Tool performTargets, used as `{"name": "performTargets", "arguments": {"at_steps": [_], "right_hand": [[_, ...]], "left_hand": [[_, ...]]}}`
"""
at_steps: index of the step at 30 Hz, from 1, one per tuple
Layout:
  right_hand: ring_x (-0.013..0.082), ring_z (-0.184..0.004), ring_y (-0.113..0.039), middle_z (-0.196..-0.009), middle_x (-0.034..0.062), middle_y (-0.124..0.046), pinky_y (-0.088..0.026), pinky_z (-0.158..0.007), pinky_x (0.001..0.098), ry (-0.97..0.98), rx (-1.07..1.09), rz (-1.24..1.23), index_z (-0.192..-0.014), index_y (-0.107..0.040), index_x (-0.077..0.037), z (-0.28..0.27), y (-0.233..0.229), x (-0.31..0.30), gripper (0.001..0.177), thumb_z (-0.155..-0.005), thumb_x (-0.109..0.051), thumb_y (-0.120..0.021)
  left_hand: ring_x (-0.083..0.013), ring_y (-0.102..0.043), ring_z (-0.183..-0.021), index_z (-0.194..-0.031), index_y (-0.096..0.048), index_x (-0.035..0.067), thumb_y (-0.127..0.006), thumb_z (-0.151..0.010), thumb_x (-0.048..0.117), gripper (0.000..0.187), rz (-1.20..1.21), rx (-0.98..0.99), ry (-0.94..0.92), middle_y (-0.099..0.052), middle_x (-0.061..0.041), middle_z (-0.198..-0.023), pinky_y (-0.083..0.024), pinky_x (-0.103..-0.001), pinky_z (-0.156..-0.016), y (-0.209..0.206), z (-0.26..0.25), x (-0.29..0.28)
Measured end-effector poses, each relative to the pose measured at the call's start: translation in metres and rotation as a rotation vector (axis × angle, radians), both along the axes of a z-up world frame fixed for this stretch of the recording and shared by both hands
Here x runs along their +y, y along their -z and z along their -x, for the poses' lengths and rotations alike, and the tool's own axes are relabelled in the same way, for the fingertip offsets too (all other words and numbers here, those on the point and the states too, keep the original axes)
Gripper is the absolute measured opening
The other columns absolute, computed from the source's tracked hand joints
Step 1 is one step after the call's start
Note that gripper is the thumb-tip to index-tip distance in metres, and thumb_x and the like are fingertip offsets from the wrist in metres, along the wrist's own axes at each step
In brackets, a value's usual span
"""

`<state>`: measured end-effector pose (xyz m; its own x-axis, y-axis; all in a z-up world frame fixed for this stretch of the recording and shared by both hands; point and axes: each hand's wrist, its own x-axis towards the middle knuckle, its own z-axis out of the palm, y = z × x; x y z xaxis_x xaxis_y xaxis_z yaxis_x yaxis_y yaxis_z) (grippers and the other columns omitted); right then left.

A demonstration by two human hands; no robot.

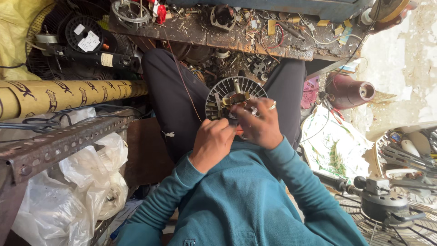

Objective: The person is repairing a fan motor by hand and using a screwdriver to tighten components on the central stator assembly while sitting with the motor in their lap.

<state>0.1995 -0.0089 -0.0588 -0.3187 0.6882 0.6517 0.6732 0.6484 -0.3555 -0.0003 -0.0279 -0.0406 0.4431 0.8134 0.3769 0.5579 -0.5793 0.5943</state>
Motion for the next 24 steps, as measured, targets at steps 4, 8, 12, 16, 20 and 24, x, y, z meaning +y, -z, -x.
{"name": "performTargets", "arguments": {"at_steps": [4, 8, 12, 16, 20, 24], "right_hand": [[0.0290, -0.093, -0.057, -0.106, 0.0108, -0.063, -0.050, -0.077, 0.0403, -0.019, -0.036, 0.137, -0.111, -0.076, -0.011, -0.002, 0.000, -0.013, 0.038, -0.073, -0.009, -0.084], [0.0253, -0.096, -0.060, -0.103, 0.0063, -0.059, -0.051, -0.081, 0.0390, 0.063, 0.083, 0.141, -0.109, -0.072, -0.012, 0.004, 0.012, -0.023, 0.033, -0.079, -0.011, -0.087], [0.0289, -0.097, -0.059, -0.108, 0.0126, -0.057, -0.051, -0.082, 0.0404, 0.035, 0.018, 0.109, -0.116, -0.075, -0.010, 0.007, -0.002, -0.021, 0.043, -0.075, -0.004, -0.084], [0.0353, -0.109, -0.055, -0.117, 0.0178, -0.054, -0.047, -0.095, 0.0448, 0.016, 0.231, 0.293, -0.117, -0.071, -0.006, 0.001, -0.036, 0.007, 0.035, -0.083, -0.013, -0.066], [0.0385, -0.113, -0.054, -0.121, 0.0213, -0.056, -0.041, -0.103, 0.0501, -0.251, 0.042, 0.506, -0.115, -0.074, -0.002, -0.006, -0.053, 0.051, 0.038, -0.097, -0.023, -0.047], [0.0339, -0.109, -0.057, -0.114, 0.0178, -0.059, -0.045, -0.101, 0.0442, -0.335, 0.059, 0.739, -0.108, -0.074, -0.003, -0.003, -0.046, 0.075, 0.038, -0.096, -0.022, -0.044]], "left_hand": [[-0.0246, -0.063, -0.071, -0.089, -0.074, 0.008, -0.072, -0.088, 0.011, 0.004, 0.023, -0.016, 0.015, -0.060, -0.005, -0.076, -0.042, -0.040, -0.070, -0.006, 0.007, 0.003], [-0.0236, -0.062, -0.069, -0.089, -0.074, 0.009, -0.074, -0.089, 0.014, 0.005, 0.039, -0.037, 0.025, -0.060, -0.003, -0.074, -0.042, -0.040, -0.068, -0.012, 0.006, 0.004], [-0.0228, -0.063, -0.069, -0.088, -0.074, 0.009, -0.073, -0.089, 0.013, 0.004, 0.001, -0.016, -0.020, -0.060, -0.003, -0.075, -0.041, -0.040, -0.068, -0.009, 0.004, 0.005], [-0.0225, -0.063, -0.068, -0.089, -0.075, 0.008, -0.074, -0.089, 0.014, 0.006, -0.009, -0.039, -0.126, -0.061, -0.003, -0.075, -0.041, -0.040, -0.066, -0.001, 0.004, 0.011], [-0.0231, -0.063, -0.068, -0.093, -0.075, 0.007, -0.074, -0.090, 0.015, 0.009, -0.002, -0.031, -0.127, -0.062, -0.003, -0.077, -0.041, -0.040, -0.066, 0.004, 0.003, 0.012], [-0.0245, -0.064, -0.069, -0.093, -0.075, 0.006, -0.073, -0.091, 0.015, 0.009, 0.039, -0.015, -0.107, -0.063, -0.005, -0.077, -0.044, -0.041, -0.066, 0.005, 0.003, 0.012]]}}
